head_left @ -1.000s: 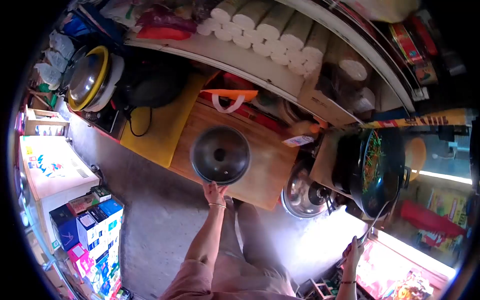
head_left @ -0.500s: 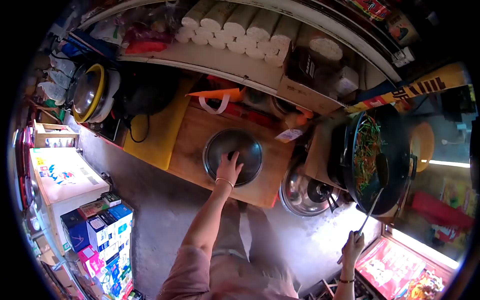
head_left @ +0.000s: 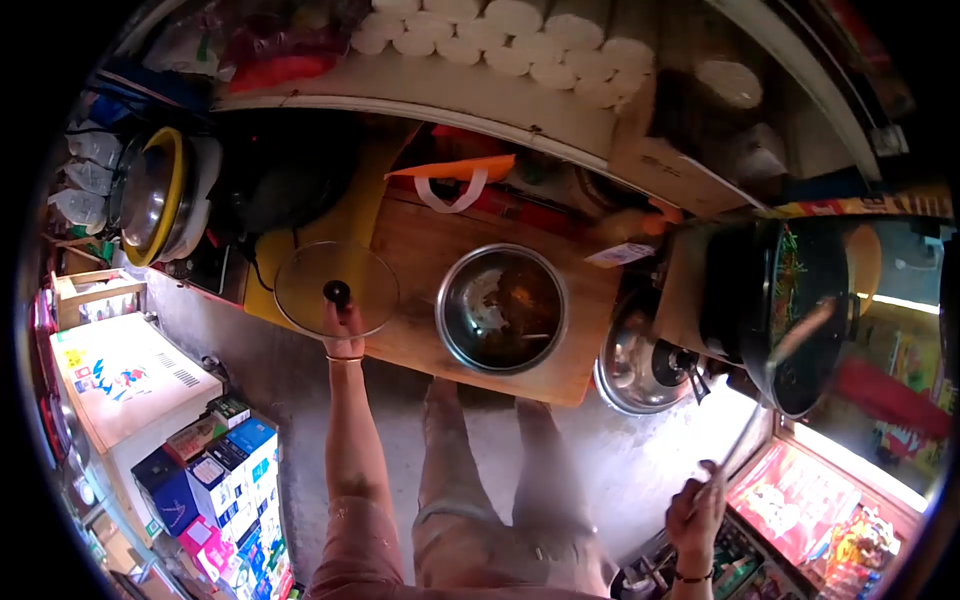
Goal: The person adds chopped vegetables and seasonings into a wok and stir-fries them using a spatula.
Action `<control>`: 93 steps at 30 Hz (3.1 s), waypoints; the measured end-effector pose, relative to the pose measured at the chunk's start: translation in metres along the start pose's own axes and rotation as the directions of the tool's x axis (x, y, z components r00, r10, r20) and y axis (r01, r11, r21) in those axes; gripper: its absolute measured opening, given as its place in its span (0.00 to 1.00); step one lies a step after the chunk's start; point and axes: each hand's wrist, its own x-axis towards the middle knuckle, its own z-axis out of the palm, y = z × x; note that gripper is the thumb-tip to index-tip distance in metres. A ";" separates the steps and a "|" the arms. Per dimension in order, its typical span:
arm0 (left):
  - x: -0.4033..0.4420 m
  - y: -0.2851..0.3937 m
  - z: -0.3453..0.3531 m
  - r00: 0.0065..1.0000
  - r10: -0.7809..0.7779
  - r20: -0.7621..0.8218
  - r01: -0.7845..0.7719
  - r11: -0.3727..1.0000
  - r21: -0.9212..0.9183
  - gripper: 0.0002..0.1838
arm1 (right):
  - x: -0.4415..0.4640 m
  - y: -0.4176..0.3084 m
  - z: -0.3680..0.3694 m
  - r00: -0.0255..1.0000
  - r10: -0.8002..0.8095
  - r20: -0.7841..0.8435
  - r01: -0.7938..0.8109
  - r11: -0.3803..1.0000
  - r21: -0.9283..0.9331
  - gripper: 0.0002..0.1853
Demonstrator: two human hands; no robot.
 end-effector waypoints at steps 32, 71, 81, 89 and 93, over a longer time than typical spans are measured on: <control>-0.047 -0.091 0.043 0.818 -0.548 0.174 0.052 0.371 0.927 0.29 | 0.227 0.021 0.206 0.446 0.847 -0.289 -0.704 0.133 -0.697 0.06; -0.036 -0.100 0.075 0.828 -0.350 0.438 -0.357 0.273 0.893 0.30 | 0.158 0.084 0.168 0.604 0.790 -0.109 -0.793 0.609 0.011 0.16; -0.059 -0.103 0.071 0.758 -0.604 0.247 -0.062 0.310 0.949 0.35 | 0.173 0.120 0.193 0.691 0.671 -0.269 -0.711 0.565 -0.418 0.20; -0.062 -0.108 0.071 0.759 -0.619 0.201 -0.053 0.249 0.967 0.37 | 0.166 0.177 0.150 0.845 0.527 -0.091 -0.466 0.642 -0.610 0.25; -0.058 -0.109 0.068 0.759 -0.613 0.217 -0.095 0.225 0.970 0.38 | 0.181 0.203 0.118 0.921 0.382 0.075 -0.189 0.609 -0.771 0.26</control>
